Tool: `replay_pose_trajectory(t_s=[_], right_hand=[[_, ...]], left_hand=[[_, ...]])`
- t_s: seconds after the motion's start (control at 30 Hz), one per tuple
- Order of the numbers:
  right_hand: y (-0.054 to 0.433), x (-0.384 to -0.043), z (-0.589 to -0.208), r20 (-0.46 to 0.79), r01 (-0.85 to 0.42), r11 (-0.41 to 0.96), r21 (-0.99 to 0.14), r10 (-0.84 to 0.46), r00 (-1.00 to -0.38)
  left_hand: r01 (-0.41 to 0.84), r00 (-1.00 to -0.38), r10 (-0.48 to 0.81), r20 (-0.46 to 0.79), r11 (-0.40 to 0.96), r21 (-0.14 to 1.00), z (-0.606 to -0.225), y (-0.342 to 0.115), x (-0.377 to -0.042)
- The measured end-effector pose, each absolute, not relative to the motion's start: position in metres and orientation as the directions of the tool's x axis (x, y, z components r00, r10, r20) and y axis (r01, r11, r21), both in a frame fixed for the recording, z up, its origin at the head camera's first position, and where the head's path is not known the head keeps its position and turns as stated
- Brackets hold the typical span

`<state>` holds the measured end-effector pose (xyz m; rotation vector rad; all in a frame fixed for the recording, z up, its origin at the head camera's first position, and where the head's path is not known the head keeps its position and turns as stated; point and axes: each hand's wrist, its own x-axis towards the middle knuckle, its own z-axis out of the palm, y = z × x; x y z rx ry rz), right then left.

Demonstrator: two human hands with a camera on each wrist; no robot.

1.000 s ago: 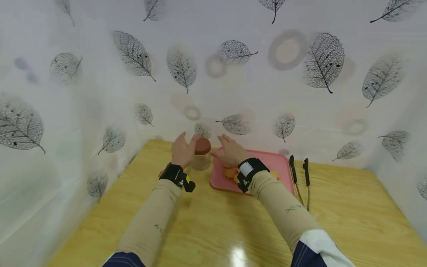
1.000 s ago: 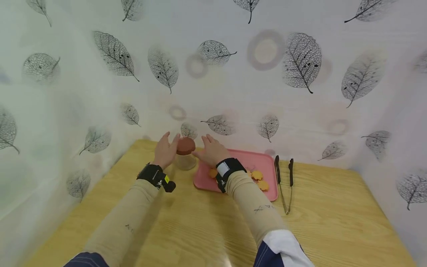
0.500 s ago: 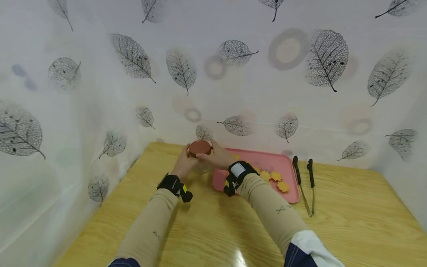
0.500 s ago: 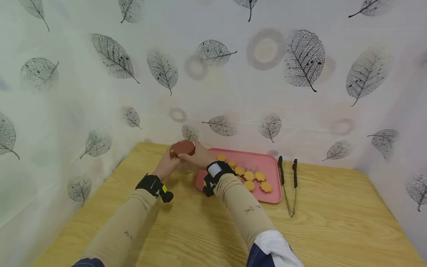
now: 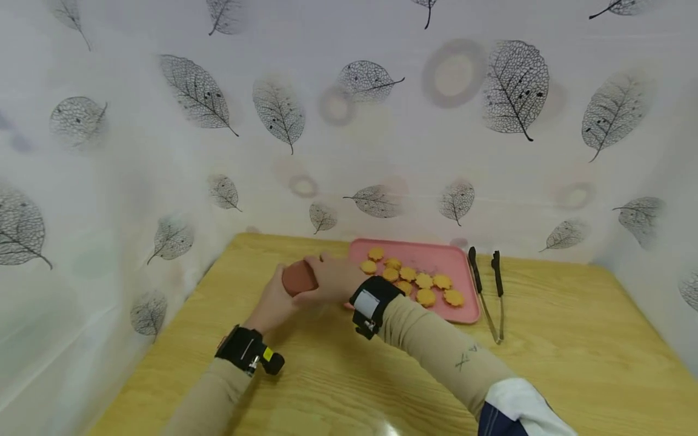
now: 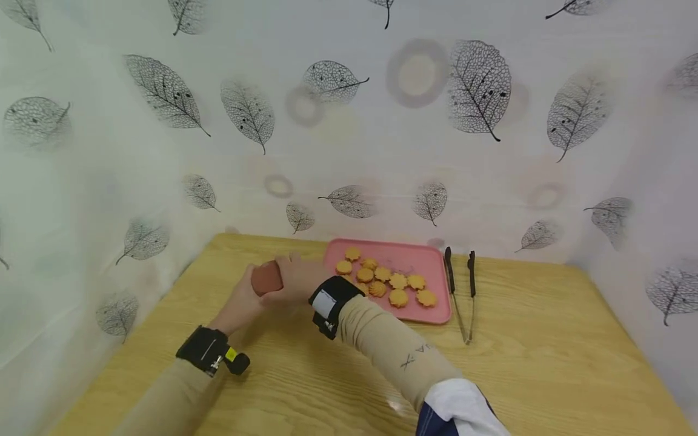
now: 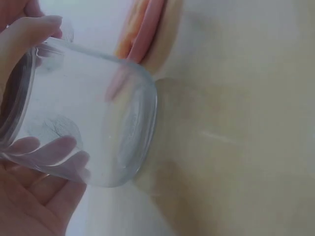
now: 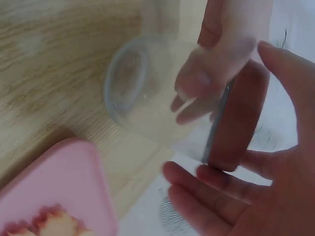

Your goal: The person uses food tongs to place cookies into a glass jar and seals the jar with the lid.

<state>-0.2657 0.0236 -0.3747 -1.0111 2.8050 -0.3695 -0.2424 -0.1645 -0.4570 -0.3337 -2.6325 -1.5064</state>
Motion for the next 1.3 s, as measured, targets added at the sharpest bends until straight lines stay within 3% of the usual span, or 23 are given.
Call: replay_pose_trajectory(t_s=[0.27, 0.43, 0.53, 0.83, 0.93, 1.07, 1.3], right_hand=[[0.031, -0.205, -0.375, 0.063, -0.758, 0.65, -0.057, -0.755, -0.653], [0.062, -0.169, -0.376, 0.06, -0.782, 0.608, -0.136, -0.783, -0.619], [0.081, -0.153, -0.372, 0.01, -0.755, 0.623, -0.206, -0.77, -0.638], [0.147, -0.136, -0.363, -0.109, -0.58, 0.711, -0.398, -0.665, -0.739], [0.165, -0.134, -0.359, -0.116, -0.535, 0.761, -0.368, -0.608, -0.785], [0.177, -0.133, -0.356, -0.074, -0.53, 0.815, -0.234, -0.558, -0.826], [0.18, -0.137, -0.353, -0.022, -0.576, 0.802, -0.157, -0.586, -0.81]], left_hand=[[0.272, -0.95, 0.26, 0.174, 0.412, 0.869, -0.463, -0.155, -0.175], [0.24, -0.934, 0.343, 0.099, 0.398, 0.886, -0.464, -0.13, -0.138], [0.29, -0.892, 0.439, 0.108, 0.372, 0.882, -0.465, -0.112, -0.128], [0.337, -0.741, 0.663, 0.109, 0.226, 0.914, -0.468, -0.048, -0.141], [0.383, -0.694, 0.707, 0.138, 0.199, 0.902, -0.468, -0.027, -0.15], [0.412, -0.651, 0.74, 0.165, 0.163, 0.897, -0.468, -0.012, -0.161], [0.433, -0.598, 0.783, 0.17, 0.138, 0.891, -0.466, -0.006, -0.179]])
